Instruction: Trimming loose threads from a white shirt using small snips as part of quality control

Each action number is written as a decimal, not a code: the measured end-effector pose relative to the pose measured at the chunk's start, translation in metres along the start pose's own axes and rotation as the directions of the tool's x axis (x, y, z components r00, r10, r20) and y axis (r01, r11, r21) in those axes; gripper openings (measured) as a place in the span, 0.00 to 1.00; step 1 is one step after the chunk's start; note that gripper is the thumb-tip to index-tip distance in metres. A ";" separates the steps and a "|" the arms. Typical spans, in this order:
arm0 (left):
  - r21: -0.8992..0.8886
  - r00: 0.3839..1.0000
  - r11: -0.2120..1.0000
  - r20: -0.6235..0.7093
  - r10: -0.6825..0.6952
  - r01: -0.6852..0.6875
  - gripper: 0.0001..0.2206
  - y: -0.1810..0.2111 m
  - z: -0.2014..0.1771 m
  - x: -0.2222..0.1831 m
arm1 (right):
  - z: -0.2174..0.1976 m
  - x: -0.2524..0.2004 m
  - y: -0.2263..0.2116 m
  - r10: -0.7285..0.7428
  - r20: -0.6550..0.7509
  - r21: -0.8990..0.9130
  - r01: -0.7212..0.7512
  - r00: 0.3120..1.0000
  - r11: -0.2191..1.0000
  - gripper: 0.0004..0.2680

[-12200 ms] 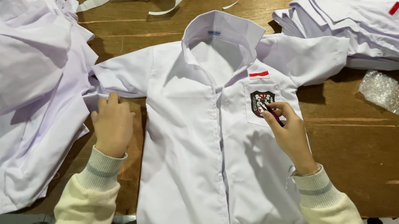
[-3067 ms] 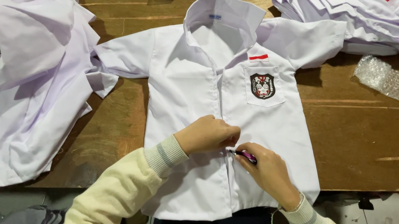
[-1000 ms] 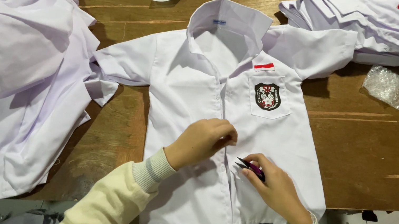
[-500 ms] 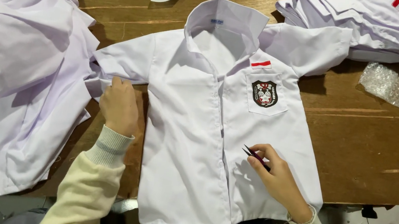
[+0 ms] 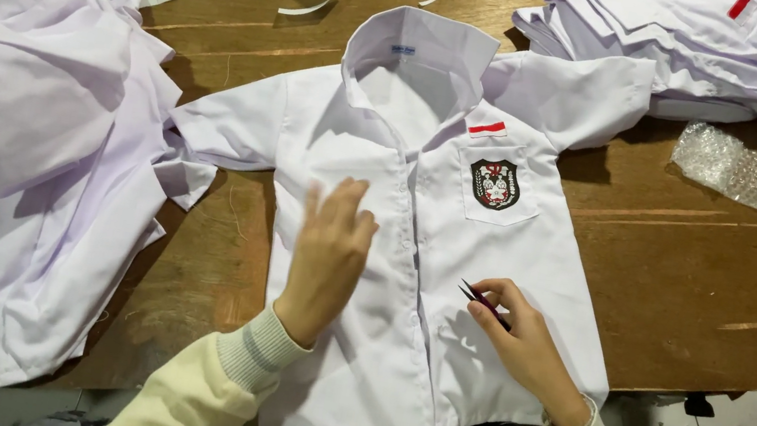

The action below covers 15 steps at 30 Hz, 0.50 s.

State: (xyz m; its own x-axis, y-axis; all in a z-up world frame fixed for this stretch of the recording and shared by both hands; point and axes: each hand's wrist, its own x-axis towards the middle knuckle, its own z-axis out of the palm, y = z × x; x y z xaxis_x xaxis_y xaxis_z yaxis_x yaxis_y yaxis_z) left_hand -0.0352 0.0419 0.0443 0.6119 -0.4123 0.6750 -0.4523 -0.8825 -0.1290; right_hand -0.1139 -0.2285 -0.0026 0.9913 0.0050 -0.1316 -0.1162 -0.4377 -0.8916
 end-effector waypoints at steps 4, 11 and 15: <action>-0.426 0.914 0.876 0.221 0.341 -0.224 0.21 0.031 0.020 -0.013 | -0.001 0.004 0.005 0.030 0.004 0.008 -0.030 1.000 1.000 0.11; -0.557 0.823 0.726 0.125 0.554 -0.403 0.18 0.042 0.060 -0.033 | -0.001 0.006 0.006 0.008 0.006 0.025 -0.008 1.000 1.000 0.11; -0.581 0.828 0.665 -0.029 0.560 -0.470 0.09 0.039 0.051 -0.025 | -0.001 0.007 0.009 0.004 0.005 0.031 -0.004 1.000 1.000 0.11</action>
State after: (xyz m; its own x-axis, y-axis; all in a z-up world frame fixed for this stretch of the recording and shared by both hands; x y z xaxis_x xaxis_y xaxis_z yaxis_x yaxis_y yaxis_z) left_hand -0.0352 0.0060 -0.0147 0.2346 -0.8290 0.5077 -0.9651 -0.2613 0.0194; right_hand -0.1075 -0.2337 -0.0115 0.9905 0.0077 -0.1373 -0.1221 -0.4098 -0.9040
